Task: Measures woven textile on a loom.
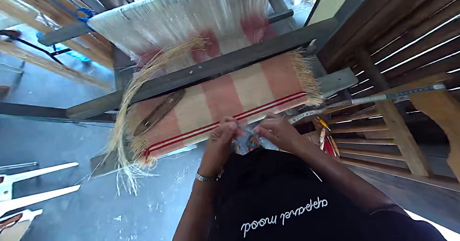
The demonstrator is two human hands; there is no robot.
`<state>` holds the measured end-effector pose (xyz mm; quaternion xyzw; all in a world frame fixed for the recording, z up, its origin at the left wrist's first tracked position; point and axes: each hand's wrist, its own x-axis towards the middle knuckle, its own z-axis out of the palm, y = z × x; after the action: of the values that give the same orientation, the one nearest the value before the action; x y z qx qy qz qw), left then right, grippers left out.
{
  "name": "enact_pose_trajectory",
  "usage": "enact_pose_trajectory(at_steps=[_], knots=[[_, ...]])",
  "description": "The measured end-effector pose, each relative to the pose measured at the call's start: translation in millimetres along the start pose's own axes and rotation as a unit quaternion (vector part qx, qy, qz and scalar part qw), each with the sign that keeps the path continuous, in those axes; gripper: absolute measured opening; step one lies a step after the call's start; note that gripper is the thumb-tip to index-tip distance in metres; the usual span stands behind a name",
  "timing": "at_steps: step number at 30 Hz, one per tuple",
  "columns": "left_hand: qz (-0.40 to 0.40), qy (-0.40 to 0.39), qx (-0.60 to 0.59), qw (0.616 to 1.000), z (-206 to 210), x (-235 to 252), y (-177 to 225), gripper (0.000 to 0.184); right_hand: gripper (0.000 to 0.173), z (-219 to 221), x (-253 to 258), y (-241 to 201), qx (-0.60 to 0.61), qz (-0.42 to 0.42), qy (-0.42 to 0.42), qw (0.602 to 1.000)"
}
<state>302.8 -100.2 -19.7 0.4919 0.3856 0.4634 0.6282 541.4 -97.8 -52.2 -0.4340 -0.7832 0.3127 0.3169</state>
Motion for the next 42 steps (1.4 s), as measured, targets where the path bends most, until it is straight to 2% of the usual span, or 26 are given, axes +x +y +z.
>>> enact_pose_trajectory(at_steps=[2,3,6,8,9,11,12,14,16,18,23,28,30,33,35,42], knots=[[-0.029,0.113,-0.046,0.992,-31.7,12.8,3.1,0.031,0.043,28.0,6.8,-1.3,-0.005,-0.016,-0.025,1.0],[-0.048,0.144,-0.066,0.986,-49.9,22.6,1.7,0.032,0.042,41.6,9.7,-0.6,0.001,-0.011,-0.029,1.0],[-0.109,0.144,-0.051,0.982,-96.2,57.6,-9.2,0.049,0.041,75.3,17.2,7.0,0.105,0.083,-0.075,0.988],[-0.128,0.103,0.098,0.981,-110.7,81.5,-21.3,0.064,0.045,89.4,22.7,10.0,0.187,0.203,-0.126,0.953],[-0.12,0.079,0.186,0.972,-113.1,93.8,-28.9,0.064,0.045,96.0,24.8,12.0,0.215,0.247,-0.14,0.934],[-0.067,0.03,0.334,0.94,-116.1,115.2,-53.5,0.042,0.044,109.1,27.6,16.2,0.257,0.299,-0.149,0.907],[-0.023,0.027,0.392,0.919,-117.8,124.7,-73.6,0.032,0.044,115.8,28.4,17.9,0.275,0.319,-0.147,0.895],[0.055,0.035,0.48,0.875,-118.4,134.7,-106.0,0.025,0.044,128.4,29.5,21.8,0.303,0.352,-0.14,0.874],[0.092,0.063,0.539,0.835,-116.8,145.7,-123.2,0.027,0.043,137.7,31.4,23.3,0.325,0.369,-0.13,0.861],[0.083,0.089,0.593,0.796,-115.9,149.6,-126.7,0.032,0.044,142.7,35.8,21.7,0.343,0.378,-0.118,0.852],[0.074,0.117,0.647,0.75,-128.8,157.4,-125.6,0.045,0.045,144.2,49.5,12.7,0.365,0.391,-0.082,0.841],[0.062,0.12,0.656,0.743,-135.2,171.6,-124.7,0.041,0.039,151.0,44.0,13.3,0.373,0.397,-0.01,0.839],[0.064,0.118,0.659,0.74,-134.5,174.7,-122.6,0.039,0.037,149.3,39.0,14.9,0.317,0.409,-0.003,0.856],[0.065,0.115,0.656,0.743,-132.7,176.7,-122.7,0.035,0.036,147.5,26.5,19.7,0.194,0.424,-0.034,0.884],[0.052,0.117,0.655,0.745,-132.0,181.1,-121.9,0.034,0.037,146.0,17.7,20.9,0.149,0.433,-0.037,0.888],[0.05,0.121,0.654,0.745,-133.0,185.8,-123.9,0.037,0.031,155.9,14.3,22.1,0.221,0.475,-0.015,0.851]])
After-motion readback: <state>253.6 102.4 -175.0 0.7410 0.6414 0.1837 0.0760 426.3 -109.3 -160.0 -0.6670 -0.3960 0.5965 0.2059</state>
